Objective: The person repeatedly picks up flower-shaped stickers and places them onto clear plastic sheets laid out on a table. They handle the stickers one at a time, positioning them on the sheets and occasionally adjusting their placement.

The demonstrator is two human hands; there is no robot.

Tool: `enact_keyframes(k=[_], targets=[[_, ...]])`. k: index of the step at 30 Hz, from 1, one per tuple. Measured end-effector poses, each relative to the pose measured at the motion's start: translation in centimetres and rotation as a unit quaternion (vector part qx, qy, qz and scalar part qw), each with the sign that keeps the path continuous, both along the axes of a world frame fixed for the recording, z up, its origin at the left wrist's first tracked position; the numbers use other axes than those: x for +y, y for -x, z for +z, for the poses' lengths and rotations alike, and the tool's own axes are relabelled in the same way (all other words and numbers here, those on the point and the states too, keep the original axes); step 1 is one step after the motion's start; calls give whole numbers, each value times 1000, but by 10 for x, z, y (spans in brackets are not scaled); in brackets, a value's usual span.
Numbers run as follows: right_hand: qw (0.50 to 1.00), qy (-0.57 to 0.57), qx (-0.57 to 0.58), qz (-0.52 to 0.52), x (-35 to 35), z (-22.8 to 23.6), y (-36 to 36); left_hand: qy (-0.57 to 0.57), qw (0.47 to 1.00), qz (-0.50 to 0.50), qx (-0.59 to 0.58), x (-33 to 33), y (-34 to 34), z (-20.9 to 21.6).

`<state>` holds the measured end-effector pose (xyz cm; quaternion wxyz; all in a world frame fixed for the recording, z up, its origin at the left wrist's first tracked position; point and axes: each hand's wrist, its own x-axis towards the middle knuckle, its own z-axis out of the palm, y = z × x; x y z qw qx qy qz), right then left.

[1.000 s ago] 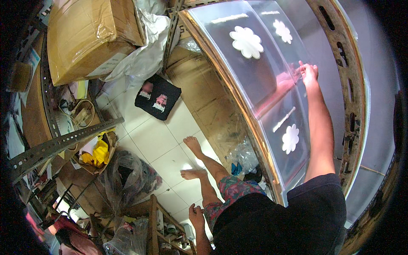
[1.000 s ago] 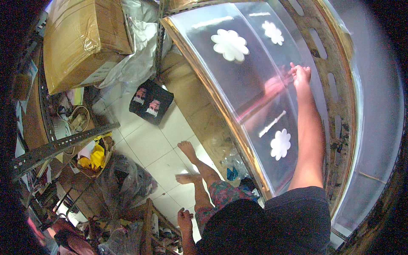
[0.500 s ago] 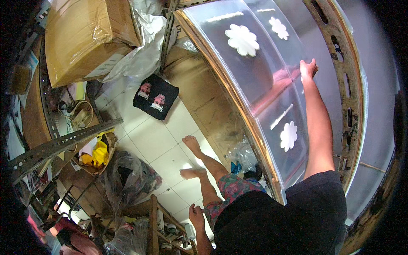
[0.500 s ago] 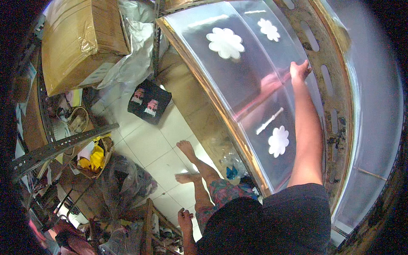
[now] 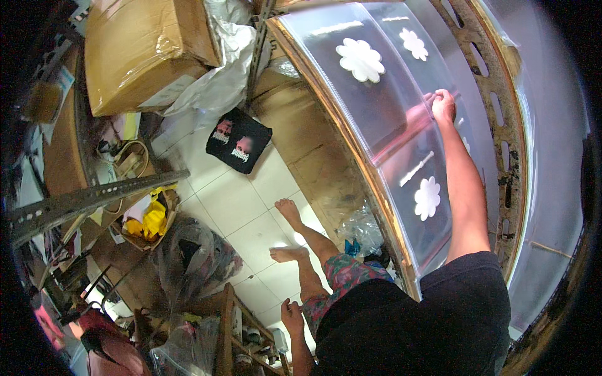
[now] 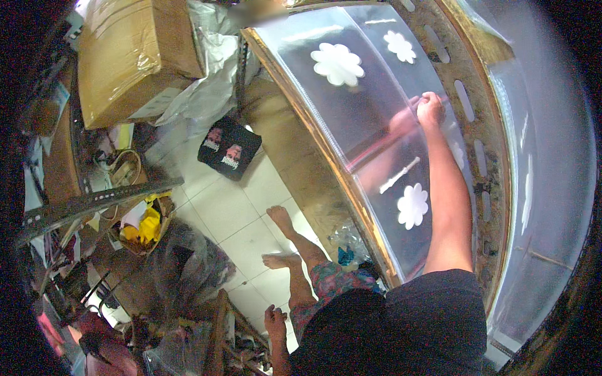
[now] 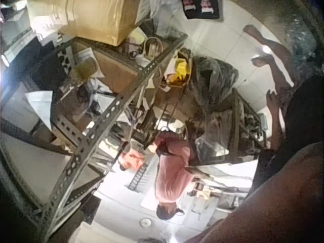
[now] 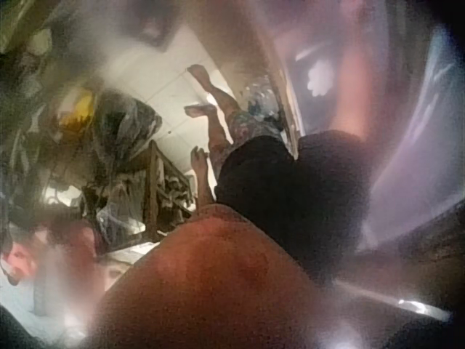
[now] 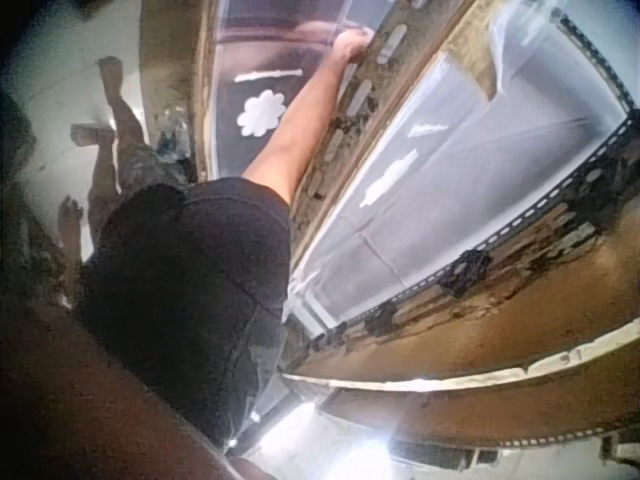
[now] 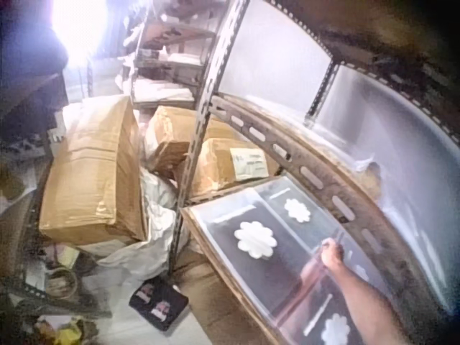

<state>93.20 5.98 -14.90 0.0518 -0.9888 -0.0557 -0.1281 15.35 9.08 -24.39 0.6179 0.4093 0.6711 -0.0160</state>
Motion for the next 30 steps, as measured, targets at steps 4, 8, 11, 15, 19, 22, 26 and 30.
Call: enact_keyframes(k=[4,8,11,15,19,22,26,30], targets=[[967,-197,-84,140,31,6,47,-22,1000,16,-12,1,2,8],[891,-342,-58,292,120,8,144,-96,995,11,12,11,-7,45],[772,-458,175,404,189,40,261,-155,983,90,-28,25,-24,80],[599,-337,394,611,226,87,421,-276,958,75,-17,48,-37,138],[486,-179,529,672,196,57,527,-374,923,76,-43,54,-12,197],[448,-101,656,600,150,-2,569,-421,897,126,-45,30,35,240],[461,-30,752,471,68,-112,592,-493,815,301,50,-42,128,247],[461,113,572,669,14,-177,594,-524,719,317,329,-123,228,250]])
